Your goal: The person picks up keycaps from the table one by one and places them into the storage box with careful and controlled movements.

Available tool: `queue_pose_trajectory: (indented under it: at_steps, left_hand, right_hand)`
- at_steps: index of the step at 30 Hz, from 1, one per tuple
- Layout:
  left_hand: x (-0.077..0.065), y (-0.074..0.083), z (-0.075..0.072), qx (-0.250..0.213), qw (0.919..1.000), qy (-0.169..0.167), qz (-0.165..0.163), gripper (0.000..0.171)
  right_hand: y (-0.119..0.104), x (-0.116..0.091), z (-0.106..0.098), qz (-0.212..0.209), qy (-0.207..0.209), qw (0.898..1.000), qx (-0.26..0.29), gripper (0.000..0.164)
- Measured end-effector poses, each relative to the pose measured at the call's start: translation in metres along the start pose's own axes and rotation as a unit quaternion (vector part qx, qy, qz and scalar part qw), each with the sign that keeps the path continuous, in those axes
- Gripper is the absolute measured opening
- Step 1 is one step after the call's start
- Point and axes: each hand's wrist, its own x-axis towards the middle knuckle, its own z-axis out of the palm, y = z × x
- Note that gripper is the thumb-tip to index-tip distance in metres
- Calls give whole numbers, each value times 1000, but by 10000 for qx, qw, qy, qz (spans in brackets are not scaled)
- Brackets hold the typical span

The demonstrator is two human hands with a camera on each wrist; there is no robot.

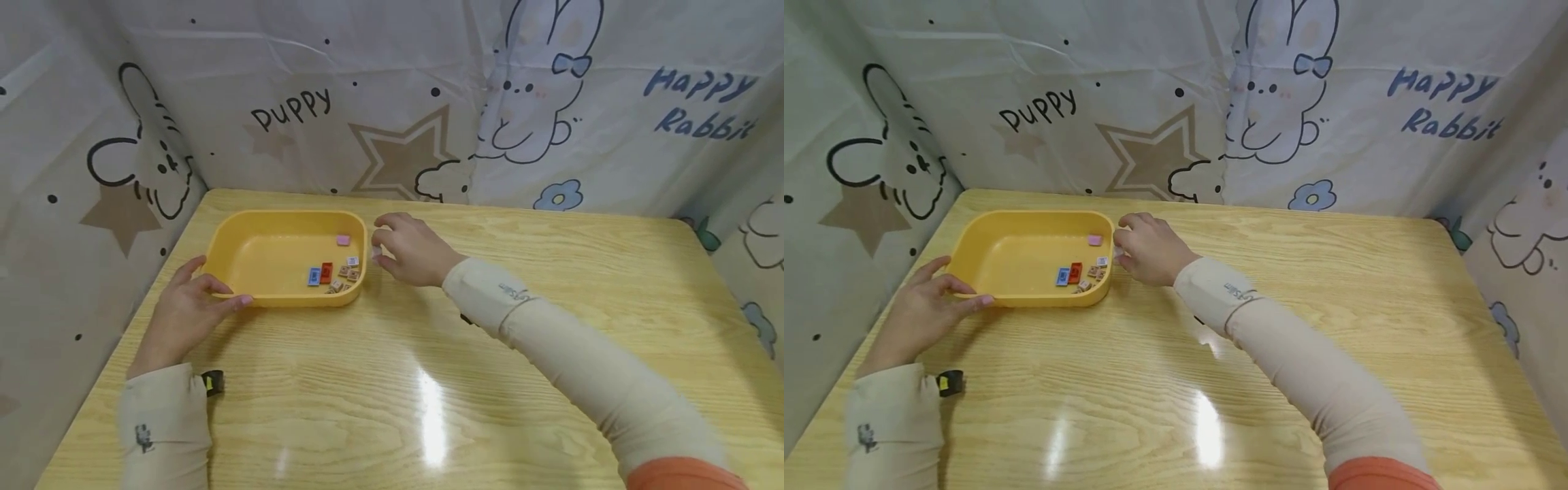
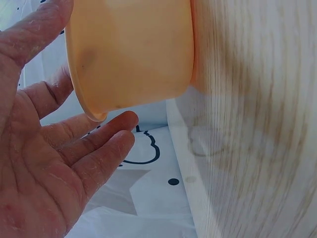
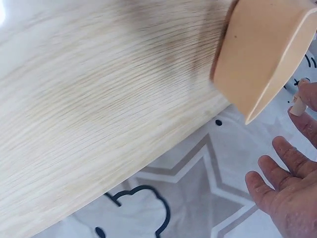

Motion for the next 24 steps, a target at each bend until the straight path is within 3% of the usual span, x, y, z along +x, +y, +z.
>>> queue_pose_trajectory:
  at_steps: [9, 19, 24]
  left_hand:
    - [2, 3, 0, 120, 9999, 46, 102, 59]
    - [2, 1, 0, 122, 9999, -21, -19, 61]
    - [1, -1, 0, 119, 9999, 5, 18, 61]
  right_hand:
    - [-17, 26, 5, 165, -340, 9993, -2, 26]
    - [-23, 31, 10, 181, -344, 9992, -49, 31]
    - [-19, 24, 14, 208, -221, 9995, 52, 36]
